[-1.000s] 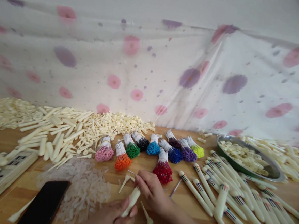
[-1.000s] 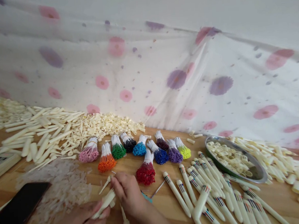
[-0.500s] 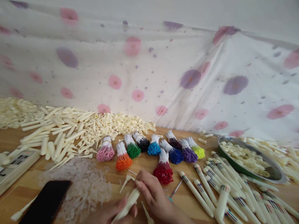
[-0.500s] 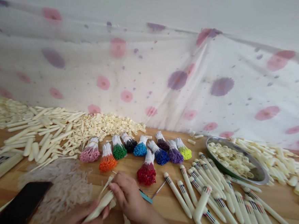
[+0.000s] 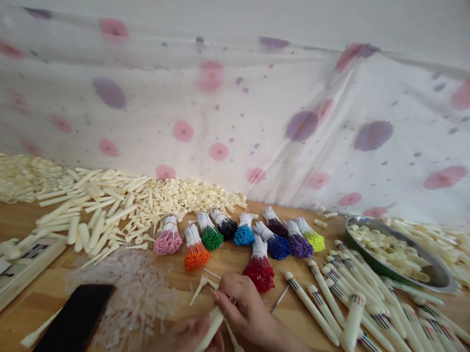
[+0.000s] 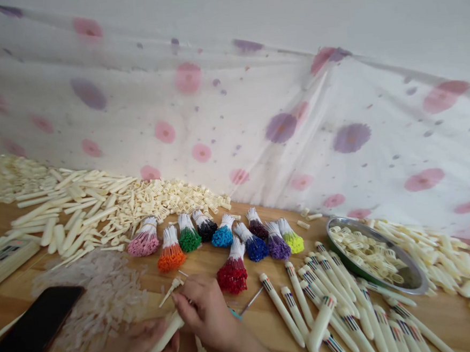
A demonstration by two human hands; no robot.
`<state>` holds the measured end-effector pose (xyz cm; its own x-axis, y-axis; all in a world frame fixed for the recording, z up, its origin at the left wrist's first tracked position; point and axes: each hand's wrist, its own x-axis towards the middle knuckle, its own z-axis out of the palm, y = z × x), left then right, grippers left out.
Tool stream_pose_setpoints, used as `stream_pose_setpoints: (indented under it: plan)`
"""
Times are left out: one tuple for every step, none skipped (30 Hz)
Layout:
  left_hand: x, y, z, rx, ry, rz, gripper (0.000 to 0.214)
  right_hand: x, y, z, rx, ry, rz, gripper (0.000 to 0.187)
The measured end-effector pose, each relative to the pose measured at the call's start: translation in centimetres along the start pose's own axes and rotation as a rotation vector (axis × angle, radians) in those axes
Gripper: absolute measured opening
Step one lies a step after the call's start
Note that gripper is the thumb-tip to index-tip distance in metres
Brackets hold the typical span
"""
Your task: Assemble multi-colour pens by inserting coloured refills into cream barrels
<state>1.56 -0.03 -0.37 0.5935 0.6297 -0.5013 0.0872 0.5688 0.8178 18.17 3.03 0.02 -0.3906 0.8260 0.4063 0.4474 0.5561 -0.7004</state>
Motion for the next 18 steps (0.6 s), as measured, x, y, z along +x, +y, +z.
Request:
stream_pose_setpoints:
  plan:
    - [-0.1,0.4,0.0,-0.058,-0.088,-0.049,0.057,-0.1,-0.2,-0.2,0.037,-0.012,-0.024,0.043]
    - [-0.2,0.7,0.0,-0.075,-0.134,-0.074,0.061,-0.2,-0.3,-0.3,0.076,-0.022,-0.038,0.045]
    - [-0.3,1.0,0.1,-0.097,-0.181,-0.098,0.062,-0.2,-0.5,-0.4,0.11,-0.029,-0.043,0.047]
    - [-0.3,1.2,0.2,-0.115,-0.217,-0.116,0.062,-0.2,-0.6,-0.4,0.139,-0.034,-0.038,0.049]
    - [-0.3,1.3,0.4,-0.127,-0.235,-0.125,0.061,-0.1,-0.7,-0.4,0.159,-0.036,-0.026,0.05]
    - [-0.3,1.4,0.5,-0.135,-0.241,-0.131,0.062,0.0,-0.8,-0.4,0.171,-0.037,-0.006,0.051]
    - [-0.2,1.4,0.6,-0.14,-0.234,-0.134,0.063,0.1,-0.8,-0.2,0.174,-0.036,0.02,0.051]
    - [-0.1,1.3,0.7,-0.142,-0.216,-0.136,0.065,0.2,-0.9,-0.1,0.173,-0.033,0.049,0.051]
    - [0.0,1.1,0.8,-0.141,-0.188,-0.137,0.066,0.3,-0.9,0.0,0.171,-0.03,0.079,0.049]
    - [0.2,1.0,0.9,-0.137,-0.151,-0.135,0.066,0.4,-0.8,0.2,0.168,-0.026,0.108,0.048]
    - [0.3,0.7,0.9,-0.128,-0.109,-0.13,0.065,0.5,-0.8,0.4,0.162,-0.021,0.134,0.046]
    - [0.4,0.5,0.9,-0.114,-0.058,-0.119,0.063,0.5,-0.7,0.5,0.155,-0.013,0.159,0.045]
    - [0.6,0.3,1.0,-0.097,-0.003,-0.099,0.061,0.6,-0.6,0.7,0.148,-0.006,0.179,0.045]
    - [0.7,0.1,1.0,-0.078,0.051,-0.073,0.057,0.7,-0.4,0.8,0.141,0.0,0.197,0.044]
    - [0.8,0.0,1.1,-0.059,0.096,-0.049,0.054,0.8,-0.3,0.9,0.134,0.004,0.208,0.044]
    - [0.8,-0.2,1.2,-0.043,0.13,-0.028,0.051,0.8,-0.1,0.9,0.128,0.004,0.213,0.044]
    - [0.9,-0.3,1.2,-0.029,0.146,-0.017,0.048,0.8,0.1,0.9,0.124,-0.001,0.21,0.043]
    - [0.9,-0.3,1.2,-0.017,0.143,-0.017,0.046,0.8,0.2,0.8,0.122,-0.012,0.2,0.043]
